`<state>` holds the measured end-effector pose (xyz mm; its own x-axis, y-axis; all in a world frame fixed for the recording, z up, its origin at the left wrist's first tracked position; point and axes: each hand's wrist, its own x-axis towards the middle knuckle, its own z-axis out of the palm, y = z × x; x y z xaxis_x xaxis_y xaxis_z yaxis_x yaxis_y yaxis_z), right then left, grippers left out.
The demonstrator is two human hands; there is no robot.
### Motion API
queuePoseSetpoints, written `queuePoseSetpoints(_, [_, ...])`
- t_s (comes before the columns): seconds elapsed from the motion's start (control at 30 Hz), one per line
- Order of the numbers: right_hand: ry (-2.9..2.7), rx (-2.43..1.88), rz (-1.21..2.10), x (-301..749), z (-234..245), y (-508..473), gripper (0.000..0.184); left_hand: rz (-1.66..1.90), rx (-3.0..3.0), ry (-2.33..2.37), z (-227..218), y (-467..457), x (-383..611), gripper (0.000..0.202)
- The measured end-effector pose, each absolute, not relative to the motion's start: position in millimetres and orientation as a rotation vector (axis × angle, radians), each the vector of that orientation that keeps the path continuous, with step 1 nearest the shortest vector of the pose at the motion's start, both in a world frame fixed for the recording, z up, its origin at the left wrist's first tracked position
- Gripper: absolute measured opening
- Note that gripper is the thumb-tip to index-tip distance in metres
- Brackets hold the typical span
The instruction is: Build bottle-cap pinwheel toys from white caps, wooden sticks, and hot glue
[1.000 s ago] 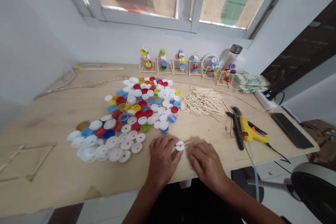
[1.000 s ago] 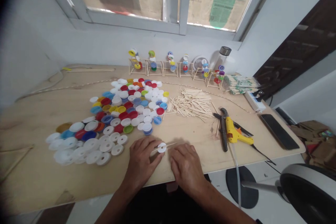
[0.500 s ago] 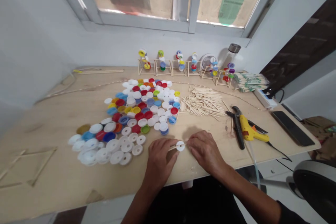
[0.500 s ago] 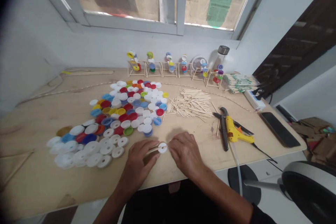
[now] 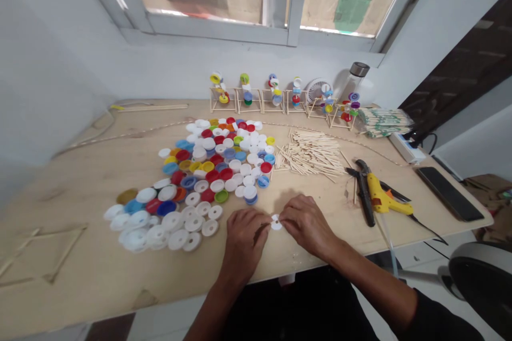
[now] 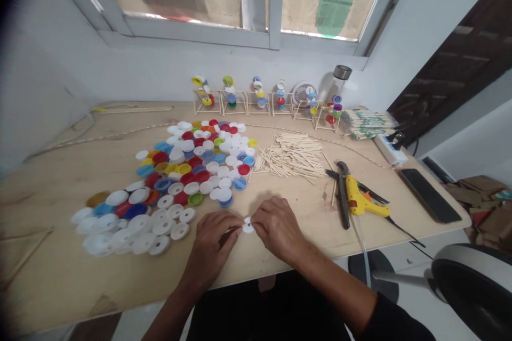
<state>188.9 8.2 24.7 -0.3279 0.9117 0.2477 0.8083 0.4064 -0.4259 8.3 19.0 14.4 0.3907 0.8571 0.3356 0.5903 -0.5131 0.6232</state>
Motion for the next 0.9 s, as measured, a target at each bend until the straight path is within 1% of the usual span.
queuePoseSetpoints(0.43, [-2.272,-1.405,0.306,192.8,20.0,10.4,0.015,0.869,2.274,1.232,11.1,20.3,7.3,0.022])
queuePoseSetpoints(0.67, [-2.374,-1.347,0.189,193.4,23.3,12.7,0.021,0.879,2.296,1.219,8.4,21.1,6.3,0.022])
queuePoseSetpoints(0.9, [-2.416,-1.313,0.189,194.2,25.8,14.3,0.021,0.911,2.320,1.210,7.1,21.1,6.3,0.023])
